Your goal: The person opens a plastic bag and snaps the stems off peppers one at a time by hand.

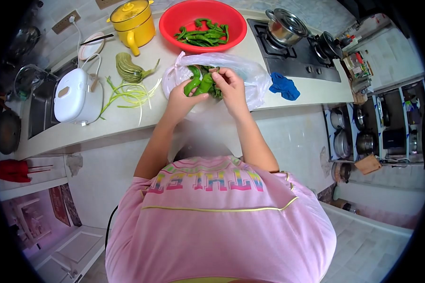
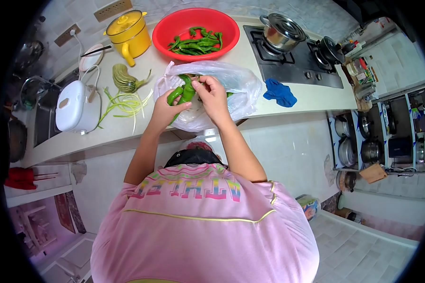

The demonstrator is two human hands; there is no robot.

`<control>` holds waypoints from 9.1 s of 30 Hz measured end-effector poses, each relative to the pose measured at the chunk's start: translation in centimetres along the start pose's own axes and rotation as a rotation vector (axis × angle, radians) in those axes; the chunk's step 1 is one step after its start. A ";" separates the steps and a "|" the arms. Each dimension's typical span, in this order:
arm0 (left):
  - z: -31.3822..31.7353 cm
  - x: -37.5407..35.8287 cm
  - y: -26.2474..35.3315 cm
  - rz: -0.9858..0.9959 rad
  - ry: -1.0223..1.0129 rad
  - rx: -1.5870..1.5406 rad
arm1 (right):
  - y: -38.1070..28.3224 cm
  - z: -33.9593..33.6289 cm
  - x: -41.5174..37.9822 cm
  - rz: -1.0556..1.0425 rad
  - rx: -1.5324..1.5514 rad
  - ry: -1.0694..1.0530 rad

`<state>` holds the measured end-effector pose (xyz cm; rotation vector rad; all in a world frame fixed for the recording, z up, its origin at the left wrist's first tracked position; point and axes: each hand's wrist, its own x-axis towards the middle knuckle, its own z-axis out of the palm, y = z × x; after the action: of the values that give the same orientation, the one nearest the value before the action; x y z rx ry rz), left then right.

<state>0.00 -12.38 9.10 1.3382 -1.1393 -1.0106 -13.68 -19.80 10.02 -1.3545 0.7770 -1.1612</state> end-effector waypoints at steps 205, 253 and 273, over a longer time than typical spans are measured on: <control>0.2 -0.2 -3.4 -0.128 -0.049 -0.307 | 3.6 -2.7 -8.3 0.260 -0.495 -0.327; 5.4 10.0 -10.3 0.118 0.013 0.625 | 7.9 -6.9 5.0 -0.126 -1.253 -0.289; 1.6 3.8 -3.2 -0.263 -0.055 -0.723 | 4.9 -2.3 -1.8 -0.436 -0.769 -0.265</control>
<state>-0.57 -16.42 5.88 0.8792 -0.5409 -1.4781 -15.50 -19.56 4.66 -2.3574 0.7862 -1.0016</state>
